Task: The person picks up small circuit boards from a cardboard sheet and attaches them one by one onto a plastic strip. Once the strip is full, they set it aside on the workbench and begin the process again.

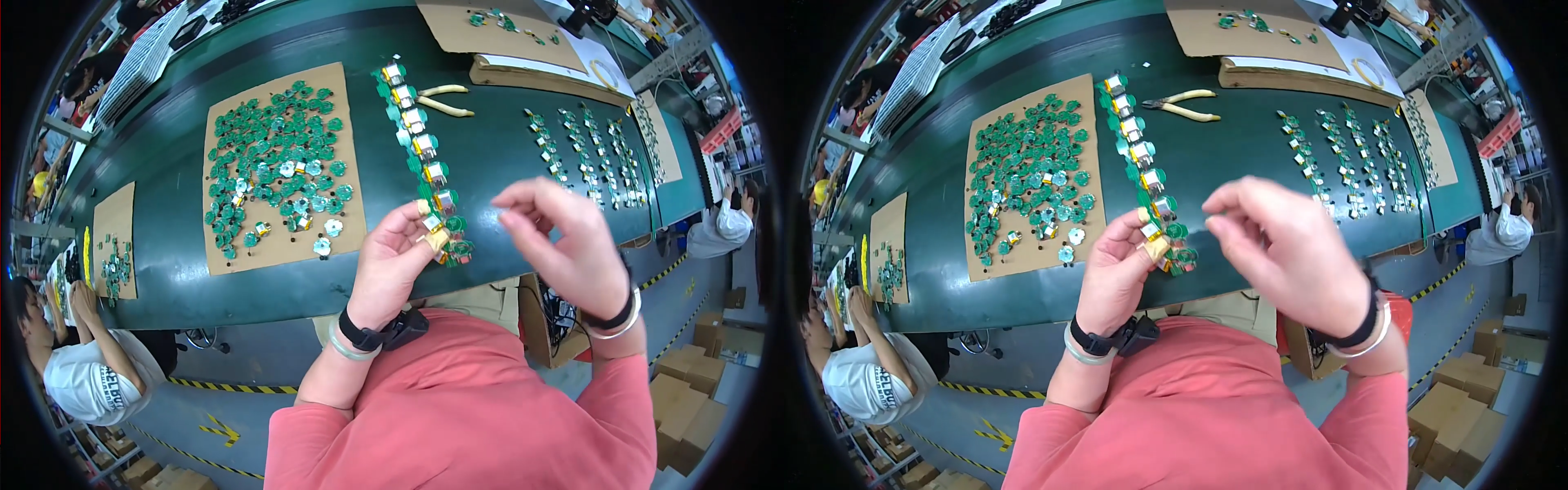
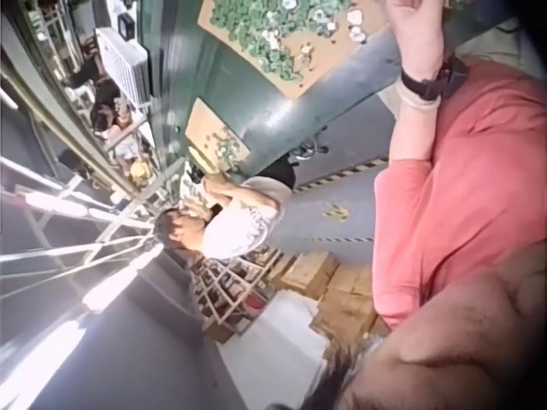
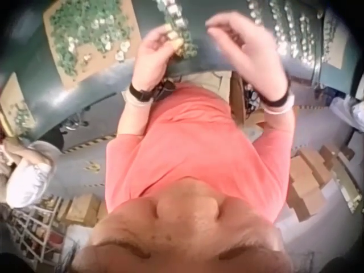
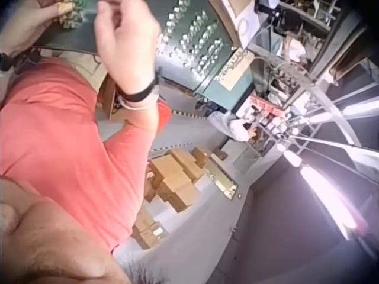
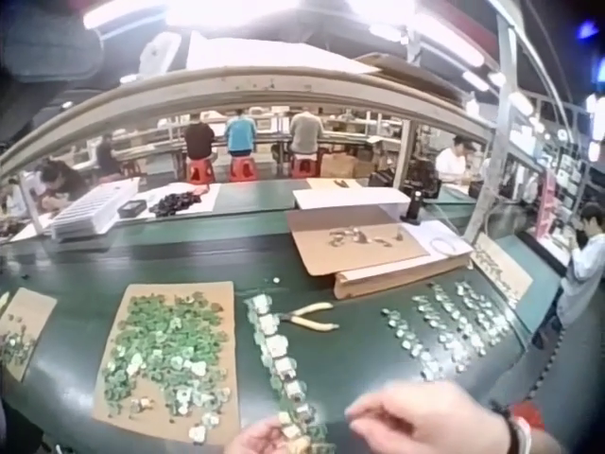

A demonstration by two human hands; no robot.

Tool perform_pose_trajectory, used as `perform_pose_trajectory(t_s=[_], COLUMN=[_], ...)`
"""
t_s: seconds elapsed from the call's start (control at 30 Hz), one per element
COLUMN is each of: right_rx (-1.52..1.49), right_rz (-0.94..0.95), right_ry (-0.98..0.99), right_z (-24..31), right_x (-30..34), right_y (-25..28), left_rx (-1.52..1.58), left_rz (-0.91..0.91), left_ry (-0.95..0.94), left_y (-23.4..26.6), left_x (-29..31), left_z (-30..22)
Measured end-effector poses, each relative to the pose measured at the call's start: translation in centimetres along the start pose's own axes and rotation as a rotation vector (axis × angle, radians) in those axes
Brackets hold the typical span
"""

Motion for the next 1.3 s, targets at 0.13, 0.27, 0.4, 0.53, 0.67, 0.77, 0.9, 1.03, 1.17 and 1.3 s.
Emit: perform_pose_trajectory(t_s=[0.13,0.27,0.4,0.53,0.67,0.77,0.9,1.03,1.17,1.3], right_rx=[-0.196,-0.360,-0.138,-0.179,-0.171,-0.165,-0.116,-0.184,-0.407,-0.245], right_rz=[-0.125,-0.286,-0.354,-0.346,-0.275,-0.282,-0.208,-0.128,-0.141,-0.156], right_ry=[-0.049,-0.040,0.032,0.019,-0.006,0.062,0.036,-0.028,-0.083,-0.014], right_z=[-1.8,-1.8,-1.3,-1.9,-2.9,-3.0,-3.8,-4.5,-5.3,-5.3], right_x=[2.9,3.9,4.2,4.9,5.1,5.3,5.2,4.9,4.7,4.5], right_y=[-3.5,-5.2,-5.3,-5.2,-5.4,-5.6,-5.9,-5.9,-6.9,-6.9], left_rx=[-0.137,-0.454,-0.711,-0.598,-0.369,-0.308,-0.333,-0.351,-0.364,-0.349], left_rz=[-0.052,-0.009,0.023,-0.018,-0.074,-0.092,-0.087,-0.065,-0.028,-0.016], left_ry=[-0.108,-0.301,-0.409,-0.377,-0.246,-0.176,-0.151,-0.146,-0.110,-0.055], left_y=[-1.3,-1.7,-2.7,-1.8,-0.9,-0.8,-0.5,-0.5,-0.8,-0.9], left_x=[0.7,1.6,2.7,2.9,2.7,2.7,2.6,2.4,2.2,2.0], left_z=[0.4,1.0,1.4,2.0,2.4,2.4,2.6,2.9,3.2,3.2])
Point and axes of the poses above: each hand's wrist, its own x-axis away from the middle knuckle, its own y-axis out of the back of the hand, z = x × y, the point moved 8 cm from there along -x, towards the middle knuckle, and after that the axes turned 14 degrees about x, right-handed, at the moved point
